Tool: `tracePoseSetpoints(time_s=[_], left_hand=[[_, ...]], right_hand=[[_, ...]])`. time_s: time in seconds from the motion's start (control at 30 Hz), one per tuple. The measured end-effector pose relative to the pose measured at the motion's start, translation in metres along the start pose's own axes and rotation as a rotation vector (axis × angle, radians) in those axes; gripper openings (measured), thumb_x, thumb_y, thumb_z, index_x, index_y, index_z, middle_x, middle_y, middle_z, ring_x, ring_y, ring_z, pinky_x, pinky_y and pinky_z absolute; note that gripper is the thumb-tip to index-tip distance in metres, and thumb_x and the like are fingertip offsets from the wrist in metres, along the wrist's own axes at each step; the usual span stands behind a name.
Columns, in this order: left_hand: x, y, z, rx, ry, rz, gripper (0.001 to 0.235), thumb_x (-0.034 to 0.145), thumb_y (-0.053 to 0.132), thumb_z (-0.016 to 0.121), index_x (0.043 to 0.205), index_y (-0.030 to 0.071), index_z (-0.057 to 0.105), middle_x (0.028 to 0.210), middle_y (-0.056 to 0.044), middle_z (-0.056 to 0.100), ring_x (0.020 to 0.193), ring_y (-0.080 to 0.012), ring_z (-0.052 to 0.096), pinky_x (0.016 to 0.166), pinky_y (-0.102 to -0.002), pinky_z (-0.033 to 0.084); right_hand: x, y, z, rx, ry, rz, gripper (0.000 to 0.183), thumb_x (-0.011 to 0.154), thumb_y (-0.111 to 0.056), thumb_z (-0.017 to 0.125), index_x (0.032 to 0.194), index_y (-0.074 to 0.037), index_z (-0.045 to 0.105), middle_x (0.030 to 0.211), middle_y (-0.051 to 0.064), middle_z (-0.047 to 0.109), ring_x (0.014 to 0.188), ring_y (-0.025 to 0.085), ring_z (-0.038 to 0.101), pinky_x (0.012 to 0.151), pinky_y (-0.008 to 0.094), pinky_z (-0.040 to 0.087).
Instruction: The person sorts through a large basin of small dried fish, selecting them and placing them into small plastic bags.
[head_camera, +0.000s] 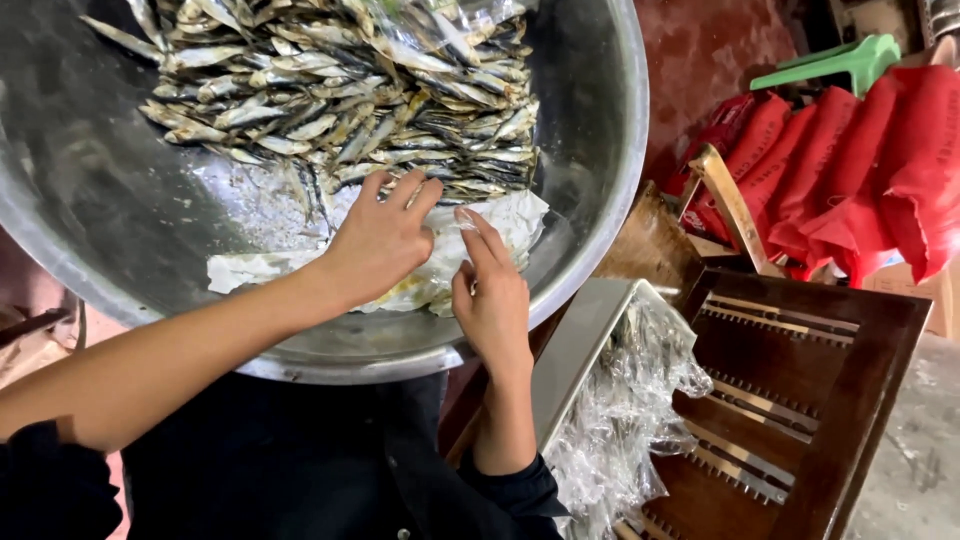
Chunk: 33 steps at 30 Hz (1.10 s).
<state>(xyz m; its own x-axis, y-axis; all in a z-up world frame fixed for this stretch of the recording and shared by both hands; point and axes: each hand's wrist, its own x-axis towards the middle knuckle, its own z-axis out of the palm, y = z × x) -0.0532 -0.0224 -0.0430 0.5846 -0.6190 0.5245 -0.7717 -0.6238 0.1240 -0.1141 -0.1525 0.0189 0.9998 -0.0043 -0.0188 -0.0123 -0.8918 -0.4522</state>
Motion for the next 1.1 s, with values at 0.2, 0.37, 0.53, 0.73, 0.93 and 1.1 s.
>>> tracePoseSetpoints(time_s=[0.2,0.37,0.53,0.73,0.93,1.1], left_hand=[[-0.002,0.005,0.004,0.043,0.01,0.061,0.007,0.064,0.002,0.068,0.06,0.004,0.062,0.104,-0.016,0.047,0.105,-0.0338,0.044,0.08,-0.047,0.034],[-0.006,0.005,0.015,0.005,-0.055,0.015,0.009,0.063,0.006,0.071,0.059,0.004,0.063,0.108,-0.017,0.05,0.106,-0.0342,0.044,0.081,-0.049,0.034],[0.006,-0.027,0.016,-0.52,-0.283,-0.157,0.018,0.069,0.032,0.07,0.068,0.014,0.069,0.117,-0.013,0.048,0.104,-0.0388,0.047,0.071,-0.052,0.042],[-0.016,-0.104,0.1,-0.422,-0.109,-0.482,0.009,0.077,0.025,0.072,0.082,0.017,0.07,0.097,-0.008,0.055,0.09,-0.035,0.058,0.07,-0.046,0.047],[-0.064,-0.113,0.195,-0.156,-0.639,-0.74,0.028,0.069,0.03,0.075,0.075,0.004,0.07,0.073,-0.017,0.062,0.073,-0.0383,0.063,0.055,-0.053,0.049],[-0.081,-0.113,0.229,-0.033,-0.611,-0.639,0.014,0.072,0.009,0.066,0.059,0.007,0.06,0.054,-0.009,0.057,0.055,-0.0323,0.061,0.048,-0.042,0.042]], right_hand=[[0.001,0.004,0.005,0.013,-0.006,0.006,0.044,0.075,0.005,0.045,0.117,-0.007,0.056,0.126,-0.001,0.053,0.069,0.027,0.065,0.055,0.037,0.053],[0.003,0.001,0.006,-0.009,-0.055,0.014,0.044,0.076,0.002,0.045,0.118,-0.009,0.055,0.128,-0.002,0.052,0.076,0.03,0.064,0.062,0.042,0.053],[0.001,0.015,0.007,-0.004,-0.152,0.047,0.042,0.075,0.002,0.046,0.115,-0.006,0.057,0.12,0.007,0.057,0.082,0.038,0.063,0.064,0.047,0.052],[-0.001,0.011,0.001,-0.029,-0.137,0.051,0.04,0.075,0.005,0.045,0.112,-0.001,0.058,0.119,0.008,0.058,0.088,0.038,0.062,0.066,0.046,0.052],[-0.004,0.01,-0.002,0.007,-0.119,0.085,0.04,0.074,0.006,0.046,0.113,0.0,0.057,0.12,0.01,0.058,0.093,0.038,0.061,0.069,0.046,0.052],[-0.005,0.007,-0.004,0.007,-0.104,0.087,0.039,0.075,0.008,0.046,0.111,0.002,0.058,0.119,0.011,0.058,0.092,0.038,0.06,0.068,0.046,0.052]])
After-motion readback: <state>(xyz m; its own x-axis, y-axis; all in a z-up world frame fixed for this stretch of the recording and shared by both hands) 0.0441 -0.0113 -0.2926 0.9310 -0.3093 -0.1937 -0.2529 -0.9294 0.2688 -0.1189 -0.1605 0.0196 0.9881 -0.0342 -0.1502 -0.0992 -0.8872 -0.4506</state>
